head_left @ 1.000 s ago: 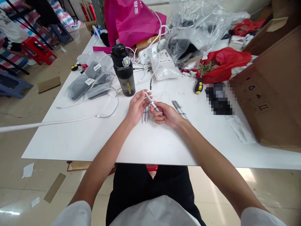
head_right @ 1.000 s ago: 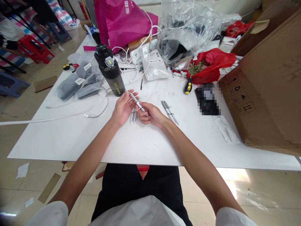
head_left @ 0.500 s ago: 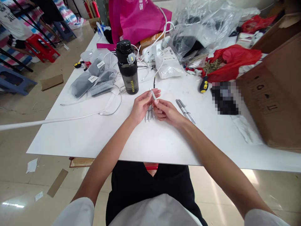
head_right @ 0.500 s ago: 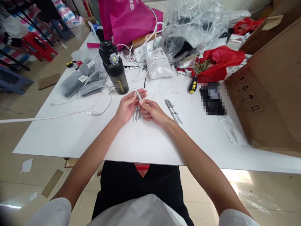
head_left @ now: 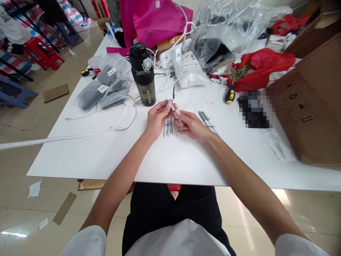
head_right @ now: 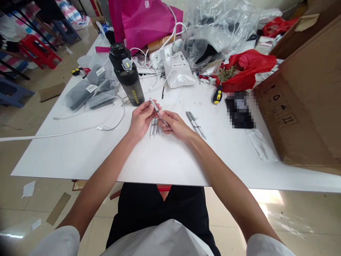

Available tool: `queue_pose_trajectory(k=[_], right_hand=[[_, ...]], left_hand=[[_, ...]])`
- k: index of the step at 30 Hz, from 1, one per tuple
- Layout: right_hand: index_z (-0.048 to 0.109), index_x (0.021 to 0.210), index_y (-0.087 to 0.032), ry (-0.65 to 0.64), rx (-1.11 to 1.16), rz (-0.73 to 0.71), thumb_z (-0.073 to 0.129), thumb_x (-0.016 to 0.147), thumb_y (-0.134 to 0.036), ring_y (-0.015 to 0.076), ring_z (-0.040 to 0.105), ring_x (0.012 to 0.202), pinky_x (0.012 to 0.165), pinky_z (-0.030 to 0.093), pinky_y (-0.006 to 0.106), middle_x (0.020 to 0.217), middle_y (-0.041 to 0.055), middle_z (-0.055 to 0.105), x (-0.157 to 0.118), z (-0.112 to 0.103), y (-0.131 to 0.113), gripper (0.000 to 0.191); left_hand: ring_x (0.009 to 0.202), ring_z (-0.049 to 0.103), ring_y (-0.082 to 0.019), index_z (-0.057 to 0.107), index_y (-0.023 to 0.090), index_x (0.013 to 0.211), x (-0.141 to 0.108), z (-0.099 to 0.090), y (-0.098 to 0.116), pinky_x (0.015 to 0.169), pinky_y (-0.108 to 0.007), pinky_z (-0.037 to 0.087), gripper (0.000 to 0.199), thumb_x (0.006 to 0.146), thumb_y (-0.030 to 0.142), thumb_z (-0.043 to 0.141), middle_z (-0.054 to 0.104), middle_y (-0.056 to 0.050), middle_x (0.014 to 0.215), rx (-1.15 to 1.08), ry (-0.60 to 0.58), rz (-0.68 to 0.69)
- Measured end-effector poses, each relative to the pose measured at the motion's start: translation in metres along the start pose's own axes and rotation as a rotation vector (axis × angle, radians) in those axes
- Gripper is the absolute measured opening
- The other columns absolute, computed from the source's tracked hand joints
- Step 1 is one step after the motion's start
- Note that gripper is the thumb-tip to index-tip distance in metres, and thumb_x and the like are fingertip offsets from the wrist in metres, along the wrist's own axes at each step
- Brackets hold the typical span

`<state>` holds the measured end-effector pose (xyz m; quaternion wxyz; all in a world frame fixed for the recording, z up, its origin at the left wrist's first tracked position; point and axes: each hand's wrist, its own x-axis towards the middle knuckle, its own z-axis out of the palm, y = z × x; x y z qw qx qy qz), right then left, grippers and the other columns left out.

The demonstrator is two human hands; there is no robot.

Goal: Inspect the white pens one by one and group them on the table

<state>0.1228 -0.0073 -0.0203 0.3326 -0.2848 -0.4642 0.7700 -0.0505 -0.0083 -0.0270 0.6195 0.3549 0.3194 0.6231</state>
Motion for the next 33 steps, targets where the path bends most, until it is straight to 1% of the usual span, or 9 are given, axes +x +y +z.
queue_pose_trajectory(k=[2,5,7,9,11,16,21,28,33], right_hand=[[0.06,0.095,-0.02,-0.002,-0.004,0.001,0.081,0.095,-0.061,0.0055,0.025,0.053,0.049,0.018,0.025,0.071,-0.0073,0.044,0.0,0.0,-0.001,0.046],[0.054,0.091,-0.023,0.027,-0.061,-0.063,0.091,0.087,-0.057,0.0072,0.039,0.055,0.049,0.026,0.025,0.077,-0.0035,0.06,0.001,-0.001,0.001,0.051],[0.048,0.091,-0.025,0.067,-0.108,-0.103,0.095,0.082,-0.056,0.0081,0.043,0.053,0.048,0.027,0.024,0.08,-0.0023,0.068,0.002,-0.002,0.004,0.057],[0.047,0.093,-0.027,0.101,-0.145,-0.112,0.094,0.083,-0.058,0.0072,0.038,0.05,0.047,0.023,0.024,0.076,-0.004,0.069,0.002,-0.003,0.006,0.057],[0.052,0.098,-0.026,0.117,-0.174,-0.113,0.089,0.087,-0.062,0.0065,0.032,0.05,0.047,0.021,0.023,0.073,-0.0051,0.067,0.003,-0.003,0.006,0.053],[0.062,0.108,-0.026,0.137,-0.265,-0.138,0.084,0.091,-0.064,0.0077,0.034,0.051,0.047,0.022,0.025,0.074,-0.0039,0.065,0.003,-0.004,0.004,0.048],[0.069,0.12,-0.024,0.127,-0.29,-0.126,0.082,0.092,-0.067,0.0077,0.031,0.05,0.046,0.019,0.027,0.074,-0.0031,0.064,0.003,-0.007,0.006,0.052],[0.072,0.118,-0.023,0.143,-0.289,-0.104,0.082,0.091,-0.066,0.007,0.029,0.051,0.047,0.017,0.027,0.073,-0.0035,0.06,0.004,-0.005,0.004,0.052],[0.071,0.118,-0.023,0.156,-0.284,-0.114,0.081,0.091,-0.068,0.0068,0.028,0.05,0.047,0.017,0.027,0.074,-0.0037,0.061,0.004,-0.004,0.004,0.053]], left_hand=[[0.107,0.078,-0.023,0.08,0.018,0.103,0.001,-0.001,-0.001,0.1,-0.036,0.061,0.026,0.086,0.034,0.094,0.081,-0.007,0.104,0.011,0.022,0.021],[0.1,0.078,-0.019,0.077,0.018,0.098,0.002,-0.002,-0.002,0.1,-0.035,0.06,0.028,0.084,0.033,0.096,0.08,-0.005,0.099,0.018,0.065,0.034],[0.097,0.078,-0.018,0.075,0.018,0.096,0.002,-0.001,-0.001,0.099,-0.034,0.061,0.029,0.083,0.032,0.096,0.078,-0.003,0.097,0.009,0.088,0.04],[0.096,0.079,-0.017,0.072,0.019,0.095,0.003,-0.001,0.0,0.098,-0.034,0.061,0.03,0.083,0.033,0.096,0.077,-0.002,0.095,-0.008,0.1,0.044],[0.098,0.079,-0.018,0.07,0.02,0.096,0.003,-0.001,0.001,0.099,-0.034,0.061,0.032,0.084,0.035,0.096,0.077,-0.001,0.095,-0.028,0.109,0.041],[0.102,0.081,-0.019,0.065,0.022,0.103,0.006,-0.003,0.004,0.1,-0.033,0.06,0.035,0.089,0.04,0.091,0.078,-0.002,0.1,-0.066,0.164,0.017],[0.1,0.081,-0.02,0.061,0.025,0.105,0.005,-0.003,0.007,0.097,-0.034,0.06,0.039,0.09,0.047,0.089,0.078,-0.001,0.101,-0.04,0.207,0.024],[0.092,0.081,-0.018,0.059,0.025,0.107,0.005,-0.005,0.009,0.088,-0.031,0.06,0.046,0.087,0.053,0.09,0.079,-0.001,0.099,-0.005,0.206,0.058],[0.09,0.081,-0.018,0.06,0.025,0.109,0.004,-0.004,0.006,0.093,-0.034,0.061,0.05,0.086,0.057,0.09,0.08,-0.002,0.099,0.074,0.171,0.071]])
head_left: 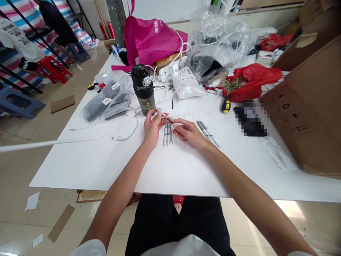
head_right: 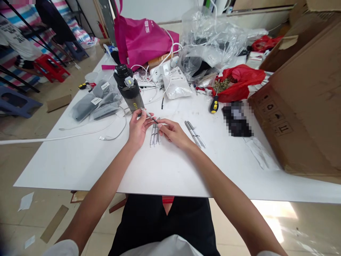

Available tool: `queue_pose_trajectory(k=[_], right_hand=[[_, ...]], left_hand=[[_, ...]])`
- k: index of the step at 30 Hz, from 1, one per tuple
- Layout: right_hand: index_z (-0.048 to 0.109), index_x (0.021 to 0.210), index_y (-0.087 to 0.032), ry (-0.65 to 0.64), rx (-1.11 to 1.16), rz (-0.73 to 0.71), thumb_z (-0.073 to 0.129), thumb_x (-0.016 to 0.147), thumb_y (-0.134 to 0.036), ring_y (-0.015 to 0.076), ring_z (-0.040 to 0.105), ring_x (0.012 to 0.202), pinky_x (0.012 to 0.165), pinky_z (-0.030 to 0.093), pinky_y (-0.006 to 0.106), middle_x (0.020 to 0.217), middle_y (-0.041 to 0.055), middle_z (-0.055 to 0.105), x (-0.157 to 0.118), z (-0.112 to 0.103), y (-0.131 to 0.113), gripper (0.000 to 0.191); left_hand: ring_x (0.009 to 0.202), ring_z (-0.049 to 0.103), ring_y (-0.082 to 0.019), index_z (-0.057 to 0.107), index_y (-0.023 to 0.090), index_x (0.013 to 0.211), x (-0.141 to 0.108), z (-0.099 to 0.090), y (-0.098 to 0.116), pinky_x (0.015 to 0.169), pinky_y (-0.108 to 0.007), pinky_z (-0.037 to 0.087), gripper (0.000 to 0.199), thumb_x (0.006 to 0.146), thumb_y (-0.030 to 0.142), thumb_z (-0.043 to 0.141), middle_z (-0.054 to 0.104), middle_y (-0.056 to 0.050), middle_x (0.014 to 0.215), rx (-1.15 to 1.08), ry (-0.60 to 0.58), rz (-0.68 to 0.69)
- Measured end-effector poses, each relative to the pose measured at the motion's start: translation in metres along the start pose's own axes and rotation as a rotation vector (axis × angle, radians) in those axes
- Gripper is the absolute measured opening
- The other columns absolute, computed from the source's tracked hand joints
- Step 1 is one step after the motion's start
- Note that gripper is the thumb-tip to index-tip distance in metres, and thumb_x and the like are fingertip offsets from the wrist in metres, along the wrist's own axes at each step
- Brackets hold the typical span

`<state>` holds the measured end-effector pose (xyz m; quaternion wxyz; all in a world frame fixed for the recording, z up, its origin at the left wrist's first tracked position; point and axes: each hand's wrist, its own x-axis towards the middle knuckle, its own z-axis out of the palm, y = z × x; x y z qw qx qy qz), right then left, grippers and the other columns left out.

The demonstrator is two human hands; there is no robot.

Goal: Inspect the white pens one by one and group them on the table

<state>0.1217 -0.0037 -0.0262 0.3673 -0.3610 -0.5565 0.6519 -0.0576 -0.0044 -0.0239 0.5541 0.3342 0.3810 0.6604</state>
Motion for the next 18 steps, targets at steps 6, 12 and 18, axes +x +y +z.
queue_pose_trajectory(k=[6,12,18], right_hand=[[0.065,0.114,-0.022,0.034,-0.09,-0.033,0.079,0.092,-0.067,0.0084,0.035,0.053,0.048,0.024,0.025,0.075,-0.0026,0.066,0.001,-0.0007,0.0018,0.052],[0.061,0.114,-0.022,0.003,-0.142,-0.037,0.079,0.092,-0.066,0.0084,0.035,0.053,0.048,0.026,0.024,0.076,-0.003,0.069,0.0009,0.0002,0.005,0.052],[0.053,0.101,-0.025,0.023,-0.105,-0.028,0.083,0.089,-0.065,0.0086,0.038,0.053,0.048,0.028,0.023,0.076,-0.0019,0.072,0.0021,0.0007,0.0084,0.052]], left_hand=[[0.089,0.079,-0.016,0.062,0.025,0.111,0.0024,-0.0014,-0.0019,0.099,-0.034,0.059,0.05,0.085,0.055,0.092,0.079,-0.001,0.097,-0.03,0.036,0.034],[0.09,0.079,-0.014,0.06,0.025,0.11,0.0081,-0.0065,0.0013,0.099,-0.031,0.058,0.049,0.085,0.054,0.091,0.079,-0.001,0.098,-0.052,0.081,0.06],[0.087,0.079,-0.015,0.064,0.024,0.111,0.002,-0.0011,0.0008,0.088,-0.03,0.058,0.048,0.085,0.055,0.091,0.081,-0.002,0.098,0.011,0.035,0.072]])
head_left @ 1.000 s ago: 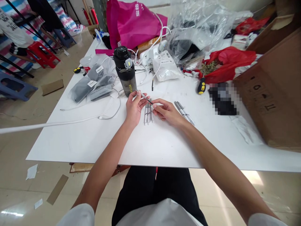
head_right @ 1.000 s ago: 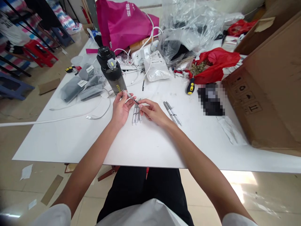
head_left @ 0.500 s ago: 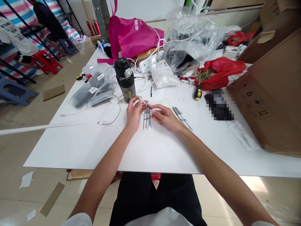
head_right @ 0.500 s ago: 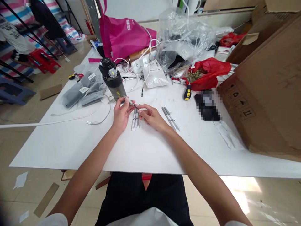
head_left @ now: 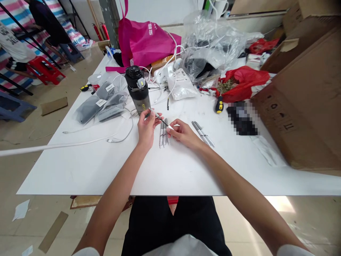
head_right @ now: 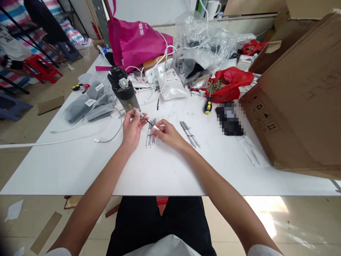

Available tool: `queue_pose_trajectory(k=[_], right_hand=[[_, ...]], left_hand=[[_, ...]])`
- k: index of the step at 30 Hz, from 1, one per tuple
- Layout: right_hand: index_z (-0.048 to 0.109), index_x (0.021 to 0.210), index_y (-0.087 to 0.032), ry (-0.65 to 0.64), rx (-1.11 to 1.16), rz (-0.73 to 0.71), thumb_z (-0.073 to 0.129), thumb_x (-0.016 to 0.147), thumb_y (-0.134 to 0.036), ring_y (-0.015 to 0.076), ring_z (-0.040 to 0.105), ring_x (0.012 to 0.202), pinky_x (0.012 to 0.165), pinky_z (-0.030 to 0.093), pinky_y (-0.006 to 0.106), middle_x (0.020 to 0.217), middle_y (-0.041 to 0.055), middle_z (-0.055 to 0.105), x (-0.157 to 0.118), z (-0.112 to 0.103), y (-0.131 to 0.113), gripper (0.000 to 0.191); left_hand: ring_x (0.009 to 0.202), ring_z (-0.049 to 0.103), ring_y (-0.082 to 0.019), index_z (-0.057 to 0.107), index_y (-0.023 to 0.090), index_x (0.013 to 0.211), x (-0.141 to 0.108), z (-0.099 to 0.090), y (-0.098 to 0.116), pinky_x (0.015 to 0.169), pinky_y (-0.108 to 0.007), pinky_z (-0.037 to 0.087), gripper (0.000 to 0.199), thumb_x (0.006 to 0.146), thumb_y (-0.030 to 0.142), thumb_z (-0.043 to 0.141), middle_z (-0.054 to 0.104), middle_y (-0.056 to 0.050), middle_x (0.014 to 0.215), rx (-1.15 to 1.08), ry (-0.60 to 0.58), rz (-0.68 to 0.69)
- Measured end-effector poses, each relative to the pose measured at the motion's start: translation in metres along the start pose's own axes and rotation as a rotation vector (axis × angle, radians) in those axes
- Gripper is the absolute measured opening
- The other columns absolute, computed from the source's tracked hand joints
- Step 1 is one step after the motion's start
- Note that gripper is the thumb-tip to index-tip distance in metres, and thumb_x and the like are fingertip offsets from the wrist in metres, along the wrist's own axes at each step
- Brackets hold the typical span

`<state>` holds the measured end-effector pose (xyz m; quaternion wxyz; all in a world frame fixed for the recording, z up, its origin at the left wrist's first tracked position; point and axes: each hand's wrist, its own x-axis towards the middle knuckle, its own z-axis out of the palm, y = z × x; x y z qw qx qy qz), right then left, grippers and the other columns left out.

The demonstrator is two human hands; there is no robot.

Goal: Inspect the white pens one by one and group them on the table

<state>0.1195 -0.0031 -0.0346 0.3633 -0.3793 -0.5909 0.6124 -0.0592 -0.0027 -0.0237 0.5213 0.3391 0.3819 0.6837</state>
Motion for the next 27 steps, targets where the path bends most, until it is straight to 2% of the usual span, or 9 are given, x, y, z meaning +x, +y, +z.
queue_pose_trajectory(k=[4,8,11,15,18,21,25,27], right_hand=[[0.055,0.102,-0.025,-0.021,0.069,-0.04,0.077,0.094,-0.07,0.0086,0.037,0.052,0.047,0.026,0.024,0.079,-0.0015,0.071,0.0002,0.0,-0.0005,0.05],[0.062,0.106,-0.024,0.022,0.037,-0.052,0.069,0.097,-0.075,0.009,0.038,0.054,0.048,0.027,0.024,0.08,-0.002,0.066,-0.0008,0.0001,-0.0035,0.052],[0.057,0.103,-0.025,0.066,-0.002,-0.043,0.078,0.092,-0.072,0.0095,0.038,0.055,0.049,0.028,0.024,0.076,-0.004,0.064,-0.0016,0.001,-0.0044,0.053],[0.052,0.096,-0.026,0.09,-0.028,-0.068,0.083,0.089,-0.069,0.011,0.043,0.057,0.051,0.031,0.025,0.076,-0.003,0.065,-0.0033,0.0029,-0.0052,0.053],[0.058,0.098,-0.025,0.07,-0.059,-0.13,0.074,0.097,-0.07,0.0126,0.045,0.061,0.055,0.034,0.027,0.08,-0.0002,0.067,-0.0046,0.0036,-0.0071,0.048],[0.064,0.099,-0.023,0.064,-0.095,-0.154,0.064,0.101,-0.074,0.0134,0.045,0.065,0.058,0.036,0.029,0.084,0.0016,0.065,-0.0045,0.0037,-0.008,0.052],[0.061,0.097,-0.023,0.129,-0.05,-0.133,0.08,0.09,-0.073,0.0134,0.047,0.067,0.059,0.037,0.028,0.083,0.0005,0.063,-0.0025,0.0025,-0.0052,0.054],[0.062,0.093,-0.023,0.101,-0.037,-0.133,0.079,0.09,-0.073,0.0135,0.046,0.066,0.059,0.036,0.029,0.081,0.0009,0.063,-0.0019,0.0013,-0.004,0.054]], left_hand=[[0.09,0.08,-0.019,0.065,0.023,0.113,-0.0072,0.0051,-0.0037,0.089,-0.033,0.06,0.049,0.085,0.054,0.092,0.082,-0.004,0.096,0.102,-0.092,0.017],[0.1,0.08,-0.022,0.071,0.022,0.11,-0.0091,0.0058,-0.0074,0.096,-0.035,0.059,0.046,0.079,0.044,0.097,0.084,-0.007,0.103,0.153,-0.149,0.017],[0.105,0.078,-0.022,0.078,0.021,0.107,-0.0083,0.0045,-0.0073,0.101,-0.035,0.057,0.04,0.077,0.039,0.099,0.083,-0.008,0.106,0.184,-0.161,0.014],[0.101,0.077,-0.021,0.082,0.021,0.104,-0.0078,0.0042,-0.006,0.097,-0.035,0.057,0.036,0.076,0.037,0.099,0.083,-0.006,0.101,0.183,-0.186,-0.018],[0.094,0.075,-0.02,0.084,0.021,0.101,-0.0069,0.0037,-0.0068,0.091,-0.033,0.057,0.033,0.077,0.037,0.098,0.082,-0.006,0.098,0.169,-0.198,-0.045],[0.092,0.074,-0.019,0.085,0.02,0.098,-0.0051,0.0019,-0.009,0.091,-0.033,0.057,0.03,0.077,0.037,0.098,0.082,-0.006,0.097,0.147,-0.197,-0.083],[0.091,0.074,-0.018,0.086,0.019,0.097,-0.0033,-0.0006,-0.0099,0.092,-0.033,0.056,0.03,0.075,0.035,0.099,0.082,-0.005,0.096,0.112,-0.182,-0.135],[0.084,0.073,-0.018,0.086,0.019,0.097,-0.0031,-0.0012,-0.009,0.087,-0.034,0.056,0.029,0.077,0.036,0.098,0.081,-0.005,0.092,0.09,-0.207,-0.161]])
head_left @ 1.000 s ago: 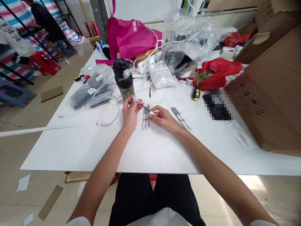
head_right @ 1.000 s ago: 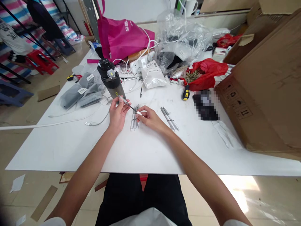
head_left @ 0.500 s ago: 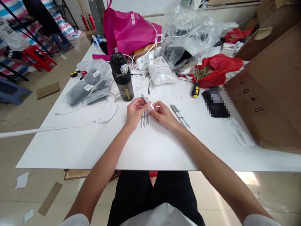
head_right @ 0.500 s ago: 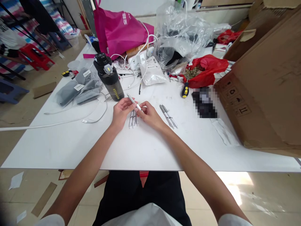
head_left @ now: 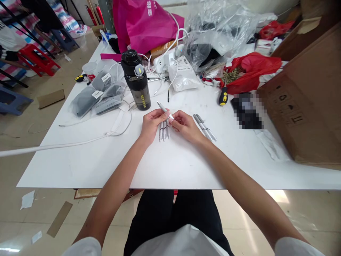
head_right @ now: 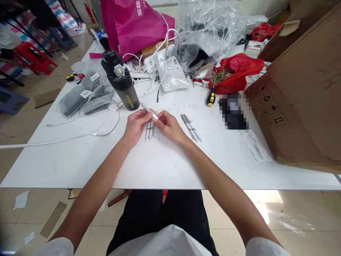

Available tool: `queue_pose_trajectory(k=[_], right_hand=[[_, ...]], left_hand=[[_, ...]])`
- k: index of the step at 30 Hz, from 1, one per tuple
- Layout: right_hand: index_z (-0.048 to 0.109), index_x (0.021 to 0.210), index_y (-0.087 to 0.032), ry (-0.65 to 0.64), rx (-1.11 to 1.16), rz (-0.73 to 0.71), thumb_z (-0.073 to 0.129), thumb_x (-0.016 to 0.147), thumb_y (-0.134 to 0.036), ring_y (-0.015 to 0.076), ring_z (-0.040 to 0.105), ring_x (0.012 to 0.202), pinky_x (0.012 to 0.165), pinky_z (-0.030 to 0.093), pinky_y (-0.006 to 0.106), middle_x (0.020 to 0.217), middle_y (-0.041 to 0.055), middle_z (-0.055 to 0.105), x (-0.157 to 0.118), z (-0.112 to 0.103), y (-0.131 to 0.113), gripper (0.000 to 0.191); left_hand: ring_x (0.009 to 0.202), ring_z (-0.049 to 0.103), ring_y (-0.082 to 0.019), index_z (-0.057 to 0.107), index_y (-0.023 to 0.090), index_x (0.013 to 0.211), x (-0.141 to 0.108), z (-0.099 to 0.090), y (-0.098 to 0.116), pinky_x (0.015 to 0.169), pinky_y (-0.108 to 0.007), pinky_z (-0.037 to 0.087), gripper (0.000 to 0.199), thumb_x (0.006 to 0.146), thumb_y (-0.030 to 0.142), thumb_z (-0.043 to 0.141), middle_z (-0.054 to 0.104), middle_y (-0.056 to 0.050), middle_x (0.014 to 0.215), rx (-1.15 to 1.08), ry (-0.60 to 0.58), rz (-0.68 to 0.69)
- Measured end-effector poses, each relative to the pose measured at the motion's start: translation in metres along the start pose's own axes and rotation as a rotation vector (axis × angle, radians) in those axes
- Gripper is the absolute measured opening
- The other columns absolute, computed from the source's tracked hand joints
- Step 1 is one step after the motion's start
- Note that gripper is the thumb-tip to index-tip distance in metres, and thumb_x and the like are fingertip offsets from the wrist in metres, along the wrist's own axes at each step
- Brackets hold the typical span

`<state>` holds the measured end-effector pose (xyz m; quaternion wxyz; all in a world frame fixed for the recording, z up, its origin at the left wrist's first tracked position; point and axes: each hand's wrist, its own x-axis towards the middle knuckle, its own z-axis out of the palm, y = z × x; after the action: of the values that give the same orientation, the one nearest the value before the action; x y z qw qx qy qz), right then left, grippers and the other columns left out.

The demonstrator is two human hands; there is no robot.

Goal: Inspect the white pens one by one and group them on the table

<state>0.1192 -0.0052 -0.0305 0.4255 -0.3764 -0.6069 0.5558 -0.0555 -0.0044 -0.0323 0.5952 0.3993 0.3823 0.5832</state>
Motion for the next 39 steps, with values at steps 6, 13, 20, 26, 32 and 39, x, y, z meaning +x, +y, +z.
queue_pose_trajectory(k=[6,13,20,26,32,39], right_hand=[[0.064,0.096,-0.023,-0.01,0.048,0.043,0.08,0.088,-0.076,0.0126,0.045,0.065,0.057,0.037,0.028,0.082,0.0002,0.061,-0.001,-0.001,-0.004,0.056],[0.06,0.095,-0.024,-0.064,0.144,0.066,0.077,0.091,-0.075,0.0107,0.039,0.06,0.052,0.032,0.027,0.078,-0.0018,0.057,-0.001,-0.001,-0.007,0.054],[0.063,0.095,-0.022,-0.058,0.21,0.076,0.079,0.092,-0.072,0.009,0.038,0.056,0.05,0.028,0.026,0.077,-0.001,0.061,-0.001,-0.002,-0.009,0.052],[0.064,0.09,-0.02,-0.092,0.296,0.129,0.081,0.089,-0.073,0.0067,0.033,0.051,0.048,0.022,0.026,0.072,-0.002,0.06,0.0,-0.001,-0.006,0.056],[0.065,0.088,-0.02,-0.028,0.316,0.113,0.093,0.081,-0.063,0.0065,0.032,0.051,0.049,0.022,0.025,0.064,-0.0062,0.051,0.0,-0.002,-0.009,0.052],[0.066,0.097,-0.023,0.025,0.308,0.054,0.096,0.078,-0.063,0.0096,0.044,0.057,0.052,0.035,0.025,0.071,-0.0043,0.061,-0.001,0.0,-0.012,0.053]], left_hand=[[0.083,0.073,-0.018,0.087,0.019,0.095,-0.001,0.0,0.002,0.084,-0.034,0.058,0.028,0.076,0.036,0.099,0.08,-0.005,0.092,-0.054,-0.032,-0.012],[0.087,0.073,-0.018,0.086,0.019,0.095,-0.001,0.001,0.003,0.091,-0.035,0.057,0.025,0.078,0.035,0.097,0.08,-0.005,0.094,-0.058,-0.012,-0.016],[0.085,0.07,-0.015,0.088,0.018,0.093,-0.002,0.003,0.003,0.087,-0.03,0.056,0.03,0.073,0.036,0.101,0.079,-0.004,0.092,-0.098,0.0,-0.021],[0.083,0.069,-0.013,0.088,0.018,0.094,-0.002,0.002,0.005,0.088,-0.029,0.054,0.027,0.075,0.035,0.098,0.079,-0.003,0.093,-0.11,0.028,-0.04],[0.091,0.07,-0.015,0.088,0.02,0.094,-0.001,0.0,0.008,0.088,-0.027,0.053,0.022,0.077,0.029,0.097,0.08,-0.003,0.096,-0.135,0.073,-0.05],[0.092,0.071,-0.015,0.088,0.018,0.095,0.0,-0.002,0.007,0.089,-0.028,0.052,0.022,0.077,0.028,0.096,0.079,-0.004,0.097,-0.161,0.078,-0.069]])
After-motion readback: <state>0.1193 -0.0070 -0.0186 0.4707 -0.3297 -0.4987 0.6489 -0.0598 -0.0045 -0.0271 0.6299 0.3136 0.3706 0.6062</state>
